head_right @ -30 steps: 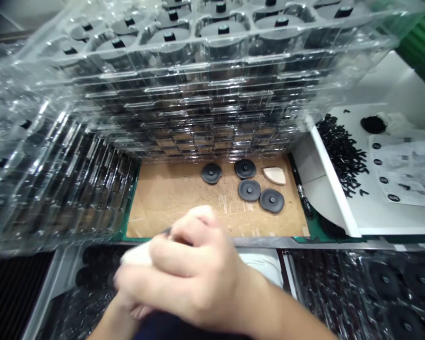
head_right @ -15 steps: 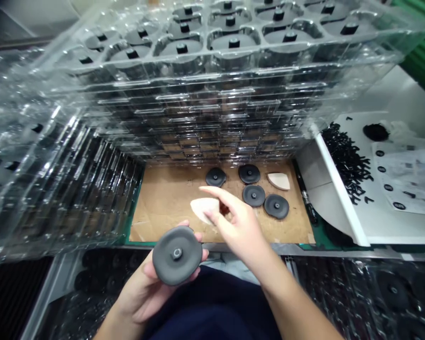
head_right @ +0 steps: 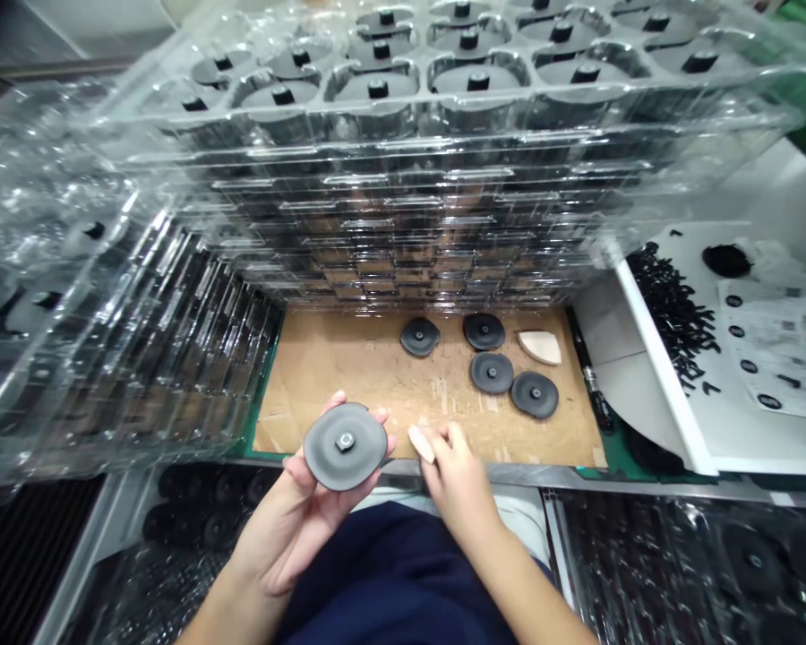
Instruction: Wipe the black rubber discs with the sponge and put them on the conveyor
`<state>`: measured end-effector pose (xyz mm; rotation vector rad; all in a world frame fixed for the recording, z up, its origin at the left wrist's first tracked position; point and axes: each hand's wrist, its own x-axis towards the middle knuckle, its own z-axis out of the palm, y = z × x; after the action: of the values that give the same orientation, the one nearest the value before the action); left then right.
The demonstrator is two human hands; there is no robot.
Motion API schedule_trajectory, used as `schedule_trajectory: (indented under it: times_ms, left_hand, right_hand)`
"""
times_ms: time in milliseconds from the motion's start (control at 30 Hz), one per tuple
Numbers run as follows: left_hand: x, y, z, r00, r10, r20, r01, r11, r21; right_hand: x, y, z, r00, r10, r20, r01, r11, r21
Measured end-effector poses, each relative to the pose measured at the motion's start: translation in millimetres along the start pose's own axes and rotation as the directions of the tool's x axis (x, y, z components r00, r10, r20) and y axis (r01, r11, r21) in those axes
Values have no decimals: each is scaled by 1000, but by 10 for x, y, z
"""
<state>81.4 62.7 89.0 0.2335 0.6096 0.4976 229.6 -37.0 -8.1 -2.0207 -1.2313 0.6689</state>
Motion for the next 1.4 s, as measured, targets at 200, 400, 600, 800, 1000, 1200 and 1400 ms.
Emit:
schedule_trajectory:
  times_ms: [200,400,600,800,1000,1200,1400]
  left_hand:
    - [5,-64,-3,997,59,-44,-56,996,65]
    - [-4,-66,-20,979,98,-177,-57,973,224]
    - [8,-76,94,996,55,-74,-35,969,245]
    - [-2,-40,109,1000,23,2,-23,986,168]
    - [5,-113,113,995,-96,-11,96,979,179]
    - [-46,-65,54,995,-83,50,76,989,129]
    - [-4,-91,-44,992,-101,76,94,992,82]
  right_hand:
    - [278,-533,-414,986,-93,-137,101,994,51]
    - [141,-1283,-674,878,-476,48,463,871,162]
    - [171,-1321,-683,854,-516,-66,519,852,62]
    - [1,-1139,-894,869,-482,116,472,876,103]
    - [277,-1179,-986,733,-674,95,679,734,-24]
    - [488,-755,-757,899,-436,-52,437,900,7]
    - [110,-52,-200,989,-90,116,80,993,86]
